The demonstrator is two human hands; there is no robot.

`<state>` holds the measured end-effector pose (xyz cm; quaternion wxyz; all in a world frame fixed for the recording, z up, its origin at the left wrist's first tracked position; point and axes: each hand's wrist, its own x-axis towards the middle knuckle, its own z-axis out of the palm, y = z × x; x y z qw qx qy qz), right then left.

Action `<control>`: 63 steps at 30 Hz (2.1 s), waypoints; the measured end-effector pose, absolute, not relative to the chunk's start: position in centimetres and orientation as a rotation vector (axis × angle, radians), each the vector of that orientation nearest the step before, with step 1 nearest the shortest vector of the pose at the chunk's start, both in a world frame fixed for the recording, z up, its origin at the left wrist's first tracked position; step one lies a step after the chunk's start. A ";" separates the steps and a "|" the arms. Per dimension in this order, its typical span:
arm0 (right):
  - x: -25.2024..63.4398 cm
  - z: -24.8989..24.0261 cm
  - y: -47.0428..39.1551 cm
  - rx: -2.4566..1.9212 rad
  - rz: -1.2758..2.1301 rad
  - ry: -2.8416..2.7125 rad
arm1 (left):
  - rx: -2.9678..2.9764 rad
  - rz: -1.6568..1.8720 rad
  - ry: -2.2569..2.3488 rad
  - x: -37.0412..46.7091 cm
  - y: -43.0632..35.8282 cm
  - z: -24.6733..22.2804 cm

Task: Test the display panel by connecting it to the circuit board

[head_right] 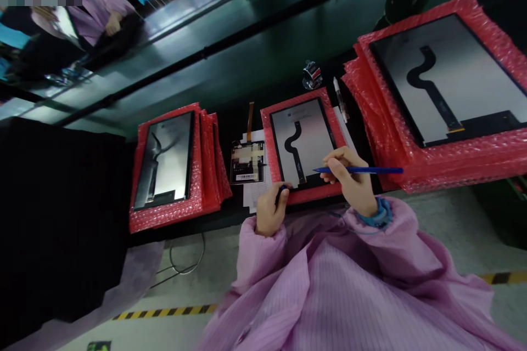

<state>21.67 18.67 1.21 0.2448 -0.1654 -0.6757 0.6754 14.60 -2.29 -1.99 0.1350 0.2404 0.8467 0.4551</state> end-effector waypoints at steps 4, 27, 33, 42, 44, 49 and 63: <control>24.9 4.8 21.6 -0.146 1.550 -1.922 | 0.724 1.370 2.448 14.7 -2.3 -2.1; 25.1 8.1 36.4 -0.975 0.845 -2.043 | 1.111 1.094 2.769 14.5 -2.5 -2.9; 25.1 7.1 37.5 -0.928 0.892 -2.010 | 1.105 1.080 2.791 14.6 -2.5 -3.2; 27.1 6.6 32.0 -0.354 1.248 -1.489 | 1.194 1.225 2.743 14.5 -3.2 -3.9; 26.9 6.4 28.2 -0.305 1.475 -1.658 | 1.263 1.243 2.723 14.5 -3.3 -4.0; 23.9 4.0 18.9 -0.337 2.337 -1.877 | 1.329 1.242 2.731 14.8 -3.4 -3.7; 20.9 1.0 13.5 -0.326 2.218 -1.949 | 1.342 1.281 2.558 14.7 -3.2 -3.2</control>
